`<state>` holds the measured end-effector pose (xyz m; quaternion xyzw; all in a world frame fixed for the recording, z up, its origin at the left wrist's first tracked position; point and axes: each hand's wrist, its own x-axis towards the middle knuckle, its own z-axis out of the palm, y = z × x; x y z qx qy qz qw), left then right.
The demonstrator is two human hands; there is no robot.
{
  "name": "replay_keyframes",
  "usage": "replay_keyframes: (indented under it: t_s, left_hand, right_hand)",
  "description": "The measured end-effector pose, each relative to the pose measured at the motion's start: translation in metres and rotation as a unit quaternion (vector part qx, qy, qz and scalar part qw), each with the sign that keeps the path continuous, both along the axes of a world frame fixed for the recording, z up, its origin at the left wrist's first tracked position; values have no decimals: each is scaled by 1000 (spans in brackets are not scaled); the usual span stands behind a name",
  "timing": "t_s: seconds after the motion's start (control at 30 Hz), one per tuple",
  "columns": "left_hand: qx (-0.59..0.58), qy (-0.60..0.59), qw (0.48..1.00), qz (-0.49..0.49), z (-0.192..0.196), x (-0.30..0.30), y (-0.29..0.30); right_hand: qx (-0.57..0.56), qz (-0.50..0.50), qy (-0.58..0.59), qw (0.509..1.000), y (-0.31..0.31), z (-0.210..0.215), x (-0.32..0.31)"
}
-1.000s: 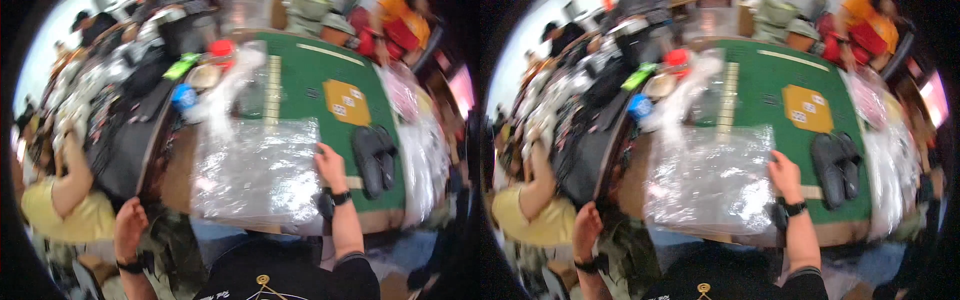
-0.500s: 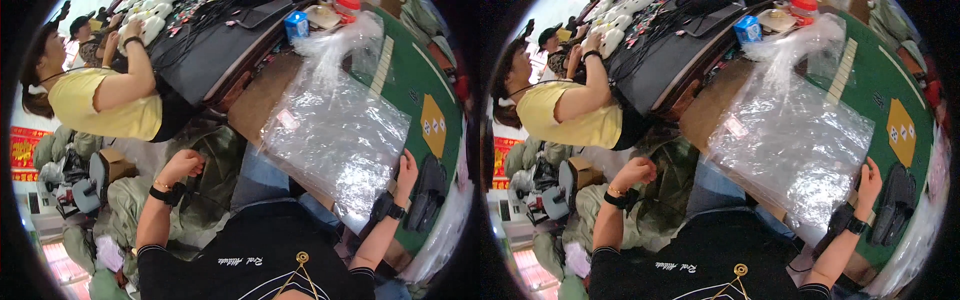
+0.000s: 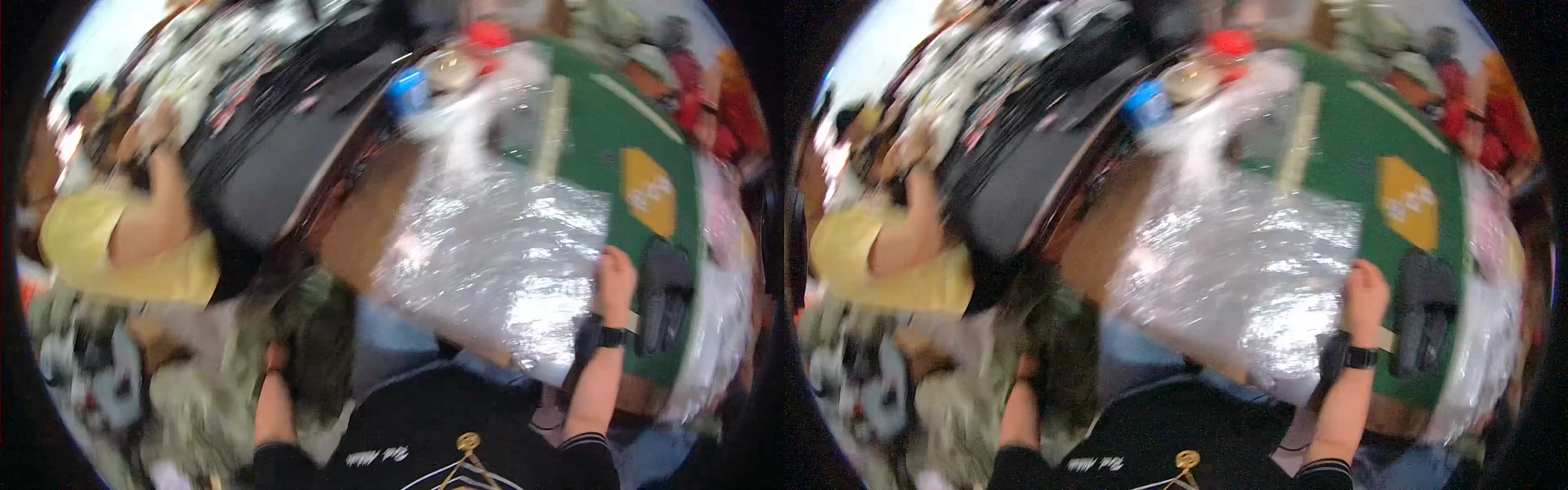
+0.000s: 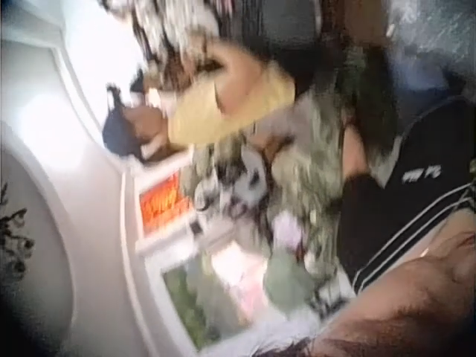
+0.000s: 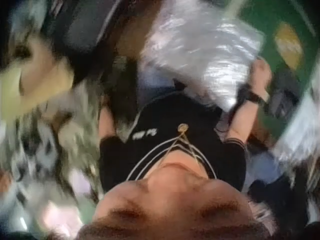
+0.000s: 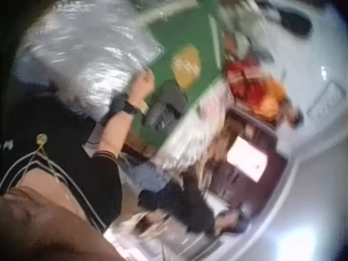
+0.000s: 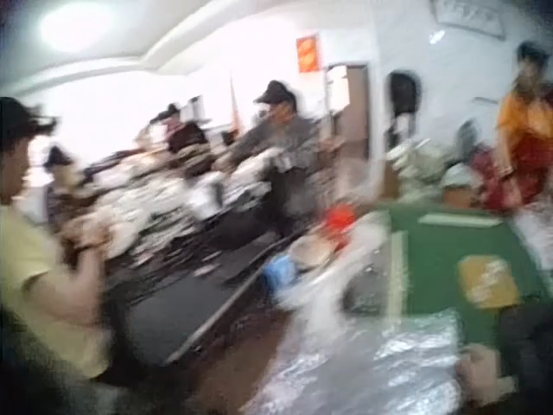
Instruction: Packaging pairs of shoes into plastic bags and organizing them on a table.
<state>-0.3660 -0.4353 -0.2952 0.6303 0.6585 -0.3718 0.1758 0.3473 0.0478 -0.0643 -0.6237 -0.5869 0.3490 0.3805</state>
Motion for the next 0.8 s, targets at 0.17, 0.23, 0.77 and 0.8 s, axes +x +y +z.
replay_keyframes:
  t_s: [0.17,0.23,0.77,0.8]
  left_hand:
    - [162,-154,936,-270,-36,64,166]
    - [196,-183,902,-339,-14,118,279]
    - [273,-153,885,-345,21,70,255]
    - [276,-150,886,-342,25,66,248]
  right_hand:
    - [87,-53,-158,982,-7,16,10]
    - [129,-77,-195,969,-9,9,23]
    - [71,-85,-235,966,-17,22,10]
    - [93,-95,-231,964,-17,19,11]
